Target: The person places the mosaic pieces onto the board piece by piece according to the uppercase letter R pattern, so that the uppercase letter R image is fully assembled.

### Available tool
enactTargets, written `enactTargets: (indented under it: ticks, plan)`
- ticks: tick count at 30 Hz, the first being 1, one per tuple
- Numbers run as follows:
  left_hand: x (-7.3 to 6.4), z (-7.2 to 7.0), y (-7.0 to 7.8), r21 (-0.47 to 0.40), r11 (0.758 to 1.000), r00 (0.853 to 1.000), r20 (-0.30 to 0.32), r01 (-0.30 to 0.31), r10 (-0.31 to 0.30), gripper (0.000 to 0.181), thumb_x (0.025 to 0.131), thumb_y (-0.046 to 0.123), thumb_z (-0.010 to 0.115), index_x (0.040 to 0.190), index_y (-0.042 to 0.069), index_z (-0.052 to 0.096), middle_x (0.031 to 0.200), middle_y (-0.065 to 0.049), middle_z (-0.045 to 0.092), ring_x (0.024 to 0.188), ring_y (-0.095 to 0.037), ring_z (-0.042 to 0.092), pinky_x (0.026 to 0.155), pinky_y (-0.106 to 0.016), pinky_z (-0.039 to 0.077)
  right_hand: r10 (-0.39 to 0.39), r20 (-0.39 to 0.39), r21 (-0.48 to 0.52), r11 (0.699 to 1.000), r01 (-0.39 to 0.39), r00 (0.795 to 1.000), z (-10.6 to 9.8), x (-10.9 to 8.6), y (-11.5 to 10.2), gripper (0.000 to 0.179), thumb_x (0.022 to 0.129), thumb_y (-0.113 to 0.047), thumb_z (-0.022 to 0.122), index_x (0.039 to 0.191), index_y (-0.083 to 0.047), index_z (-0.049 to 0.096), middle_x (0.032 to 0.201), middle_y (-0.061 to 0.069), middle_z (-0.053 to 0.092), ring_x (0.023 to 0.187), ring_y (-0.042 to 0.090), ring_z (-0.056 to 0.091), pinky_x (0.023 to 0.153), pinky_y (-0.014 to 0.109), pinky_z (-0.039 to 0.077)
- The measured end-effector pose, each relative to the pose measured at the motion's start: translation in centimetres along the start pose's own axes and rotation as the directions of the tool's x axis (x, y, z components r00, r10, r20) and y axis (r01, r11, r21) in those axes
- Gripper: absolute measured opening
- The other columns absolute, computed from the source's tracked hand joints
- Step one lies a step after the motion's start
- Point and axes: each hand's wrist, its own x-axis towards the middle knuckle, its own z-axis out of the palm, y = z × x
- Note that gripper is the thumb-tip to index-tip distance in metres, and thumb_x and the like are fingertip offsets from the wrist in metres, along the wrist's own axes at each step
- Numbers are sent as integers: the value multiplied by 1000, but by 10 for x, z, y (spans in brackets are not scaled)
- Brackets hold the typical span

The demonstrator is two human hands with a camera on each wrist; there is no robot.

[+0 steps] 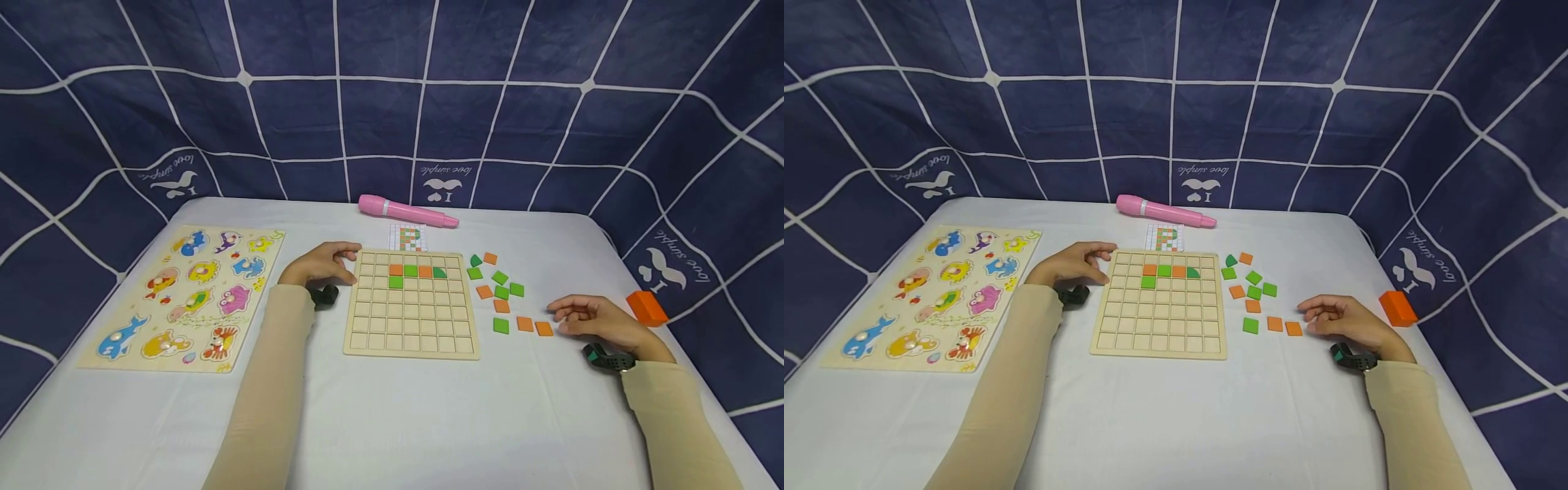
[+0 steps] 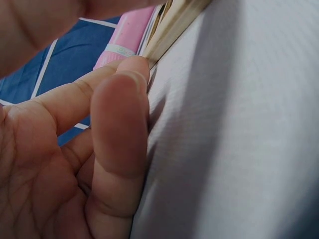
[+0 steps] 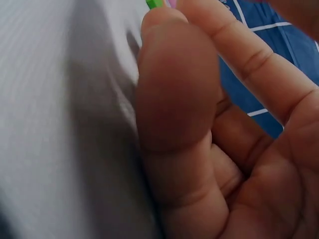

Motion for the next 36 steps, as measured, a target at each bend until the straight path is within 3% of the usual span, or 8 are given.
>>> enactTargets:
  ticks: [6, 13, 23, 31, 36]
  plan:
    - [1, 0, 0, -15, 1000, 1000, -1, 19, -19, 92, 81, -8, 86, 163, 2, 45, 127, -10, 52, 82, -14, 49, 69, -20, 44, 6, 6, -66, 998, -5, 1000, 3, 1, -1, 30, 96, 9, 72, 124, -1, 75, 97, 2, 67, 81, 14, 59, 69, 20, 51]
    - [2, 0, 0, -7, 1000, 1000, -3, 22, -22, 92, 81, -8, 86, 163, 2, 45, 128, -10, 53, 82, -14, 50, 69, -20, 44, -56, 23, -142, 988, 59, 998, 5, 4, -1, 29, 91, 11, 76, 119, 12, 70, 90, 0, 61, 73, 16, 51, 62, 22, 44]
    - [0, 1, 1, 2, 1000, 1000, -7, 20, -20, 93, 81, -8, 86, 163, 0, 44, 128, -11, 53, 83, -15, 49, 68, -21, 43, -154, 63, -199, 966, 163, 986, 7, 7, 1, 29, 86, 15, 79, 114, 12, 71, 86, 6, 56, 67, 18, 47, 57, 28, 40]
    - [0, 1, 1, 4, 1000, 1000, -9, 13, -13, 94, 80, -7, 87, 163, 0, 44, 131, -13, 53, 85, -16, 48, 70, -21, 43, -95, 27, -317, 943, 99, 995, 10, 8, -1, 28, 86, 10, 82, 112, 12, 72, 85, 2, 55, 68, 14, 47, 59, 25, 40]
    - [0, 1, 1, 18, 1000, 1000, -14, 10, -9, 95, 79, -7, 87, 163, 0, 44, 131, -13, 54, 86, -17, 48, 70, -22, 41, -86, 11, -341, 936, 84, 996, 11, 8, -3, 25, 87, 7, 83, 110, 10, 74, 84, -3, 56, 68, 13, 47, 60, 25, 40]
